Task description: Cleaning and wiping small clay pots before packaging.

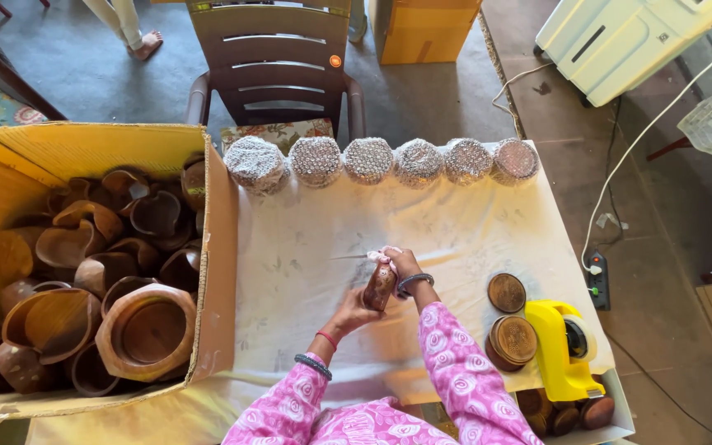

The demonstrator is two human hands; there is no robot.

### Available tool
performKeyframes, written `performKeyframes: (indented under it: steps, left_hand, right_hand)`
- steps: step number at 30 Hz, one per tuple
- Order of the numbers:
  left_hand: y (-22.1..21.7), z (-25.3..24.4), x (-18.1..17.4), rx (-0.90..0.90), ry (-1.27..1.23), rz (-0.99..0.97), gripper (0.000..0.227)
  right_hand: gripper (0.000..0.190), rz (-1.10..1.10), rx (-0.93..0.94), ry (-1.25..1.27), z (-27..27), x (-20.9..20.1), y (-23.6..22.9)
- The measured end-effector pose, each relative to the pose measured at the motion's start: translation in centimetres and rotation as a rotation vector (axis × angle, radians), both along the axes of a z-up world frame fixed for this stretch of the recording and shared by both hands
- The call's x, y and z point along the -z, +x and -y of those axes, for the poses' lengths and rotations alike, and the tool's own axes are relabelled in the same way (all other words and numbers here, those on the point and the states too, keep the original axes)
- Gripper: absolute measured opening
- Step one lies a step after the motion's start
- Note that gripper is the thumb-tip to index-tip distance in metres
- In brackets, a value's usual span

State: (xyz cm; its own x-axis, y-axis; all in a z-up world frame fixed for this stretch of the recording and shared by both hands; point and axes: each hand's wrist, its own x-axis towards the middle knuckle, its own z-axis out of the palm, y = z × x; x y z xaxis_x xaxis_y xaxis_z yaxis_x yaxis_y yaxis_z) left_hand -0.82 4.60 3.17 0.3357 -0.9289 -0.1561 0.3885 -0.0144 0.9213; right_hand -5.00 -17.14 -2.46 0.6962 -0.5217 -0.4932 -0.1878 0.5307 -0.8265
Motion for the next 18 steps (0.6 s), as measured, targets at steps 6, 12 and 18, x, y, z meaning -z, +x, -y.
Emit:
performKeyframes:
  steps: [6, 12, 18]
  left_hand:
    - [-0.9, 0.3, 1.0, -0.077, 0.087, 0.057, 0.027]
    - [-1.5, -0.7, 2.2, -0.064, 0.137, 0.127, 0.020]
    - [0.1, -1.8, -2.2, 0.092, 0.124, 0.218, 0.034]
  right_hand:
    - [0.029, -0.061, -0.100, -1.178, -10.7, -16.8, -2.6]
    - [0.024, 0.026, -0.043, -1.521, -10.9, -14.9, -3.6]
    - [0.033, -0.199, -0.002, -0.454, -5.1, -8.6, -1.7]
